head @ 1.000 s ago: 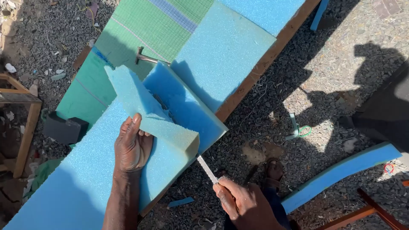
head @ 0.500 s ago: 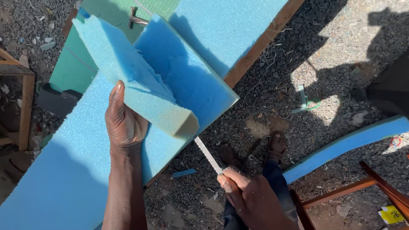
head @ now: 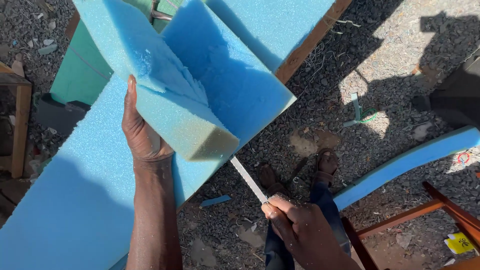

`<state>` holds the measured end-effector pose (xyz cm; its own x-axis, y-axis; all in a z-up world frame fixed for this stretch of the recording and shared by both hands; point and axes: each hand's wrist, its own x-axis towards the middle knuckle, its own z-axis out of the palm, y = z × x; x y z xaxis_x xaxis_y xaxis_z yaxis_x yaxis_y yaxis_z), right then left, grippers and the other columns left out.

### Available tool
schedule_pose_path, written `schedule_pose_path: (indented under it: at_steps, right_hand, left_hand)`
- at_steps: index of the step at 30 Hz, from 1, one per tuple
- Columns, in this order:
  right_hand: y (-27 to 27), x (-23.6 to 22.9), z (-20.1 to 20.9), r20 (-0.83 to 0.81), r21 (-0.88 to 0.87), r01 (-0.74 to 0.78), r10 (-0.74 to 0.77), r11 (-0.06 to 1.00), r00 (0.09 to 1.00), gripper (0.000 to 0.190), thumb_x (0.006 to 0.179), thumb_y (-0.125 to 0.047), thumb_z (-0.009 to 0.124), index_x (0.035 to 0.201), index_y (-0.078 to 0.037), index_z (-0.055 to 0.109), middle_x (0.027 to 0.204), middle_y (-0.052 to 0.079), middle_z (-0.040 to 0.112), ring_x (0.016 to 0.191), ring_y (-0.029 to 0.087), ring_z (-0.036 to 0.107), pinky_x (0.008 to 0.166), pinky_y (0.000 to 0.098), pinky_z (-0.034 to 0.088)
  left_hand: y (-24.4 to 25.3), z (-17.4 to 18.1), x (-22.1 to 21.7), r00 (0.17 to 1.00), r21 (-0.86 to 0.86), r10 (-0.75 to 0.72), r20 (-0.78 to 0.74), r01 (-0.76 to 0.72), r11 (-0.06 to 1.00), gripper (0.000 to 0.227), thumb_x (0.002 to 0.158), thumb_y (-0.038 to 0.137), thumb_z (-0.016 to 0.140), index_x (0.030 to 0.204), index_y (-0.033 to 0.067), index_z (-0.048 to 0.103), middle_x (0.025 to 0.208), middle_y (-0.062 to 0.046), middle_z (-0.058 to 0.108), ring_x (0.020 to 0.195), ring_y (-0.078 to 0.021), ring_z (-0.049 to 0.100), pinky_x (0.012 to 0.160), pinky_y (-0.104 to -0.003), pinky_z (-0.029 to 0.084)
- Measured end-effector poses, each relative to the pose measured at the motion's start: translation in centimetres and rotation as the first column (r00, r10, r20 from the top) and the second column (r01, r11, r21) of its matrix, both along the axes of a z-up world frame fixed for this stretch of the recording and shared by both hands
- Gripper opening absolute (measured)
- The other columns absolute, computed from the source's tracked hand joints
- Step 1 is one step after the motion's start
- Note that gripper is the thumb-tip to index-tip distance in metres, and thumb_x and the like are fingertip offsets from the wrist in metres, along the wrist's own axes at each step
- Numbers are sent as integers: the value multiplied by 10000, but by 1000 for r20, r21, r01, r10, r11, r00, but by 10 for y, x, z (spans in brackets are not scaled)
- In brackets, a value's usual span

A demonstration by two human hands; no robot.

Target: Cutting blue foam strips to size and applying them to a furniture frame.

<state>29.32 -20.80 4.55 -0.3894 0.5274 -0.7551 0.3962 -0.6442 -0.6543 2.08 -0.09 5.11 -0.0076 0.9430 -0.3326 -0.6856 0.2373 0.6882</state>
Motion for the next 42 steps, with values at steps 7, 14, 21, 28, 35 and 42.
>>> schedule_pose_path:
  at_steps: [7,14,21,28,35,42]
  right_hand:
    - [85,-38,4,99,684,8,-104,730,990,289,1067,-364,493,1150,-146,663,678,4,640,452,119,544,398,301,367]
    - [-66,-6,-42,153,269,-226,191,936,970,480,1029,-444,404,1504,-419,468,1580,-127,455,1283,282,554,1062,490,433]
    - [86,-43,13,15,430,60,-73,901,997,368,1043,-450,413,1067,-171,652,879,-15,765,738,137,825,449,238,476]
    - [-32,-20,-1,122,128,-111,96,986,988,386,1014,-479,400,1282,-285,597,961,-39,698,714,262,590,733,484,403]
    - [81,-45,31,-92,569,141,-107,810,990,376,1097,-297,450,1004,-33,700,573,173,695,399,261,625,399,328,379]
    - [7,-27,11,-21,55,-95,96,994,995,349,1046,-499,436,1001,-205,619,689,9,575,694,212,813,664,268,403]
  left_hand:
    - [-1,13,7,997,5,50,-63,-50,999,509,957,319,752,1422,143,639,1384,-116,687,1352,-327,639,1223,-515,503]
    - [2,6,12,955,-130,296,32,-289,948,743,868,222,753,1572,171,518,1488,-167,622,1382,-388,594,1179,-578,488]
    - [-8,-19,-11,985,254,133,-107,-102,962,548,1100,267,812,1551,115,540,1641,-174,472,1574,-410,422,1330,-630,409]
    - [1,23,5,962,1,250,105,-252,968,832,866,239,682,1641,131,399,1537,-174,553,1438,-380,543,1254,-577,446]
    - [14,12,1,876,391,-151,458,-46,919,284,1021,236,530,1255,141,400,1207,-95,499,1111,-268,503,1018,-478,457]
    - [24,4,-1,640,708,-531,556,-29,706,243,1153,227,399,925,143,406,923,-37,453,828,-182,466,814,-397,462]
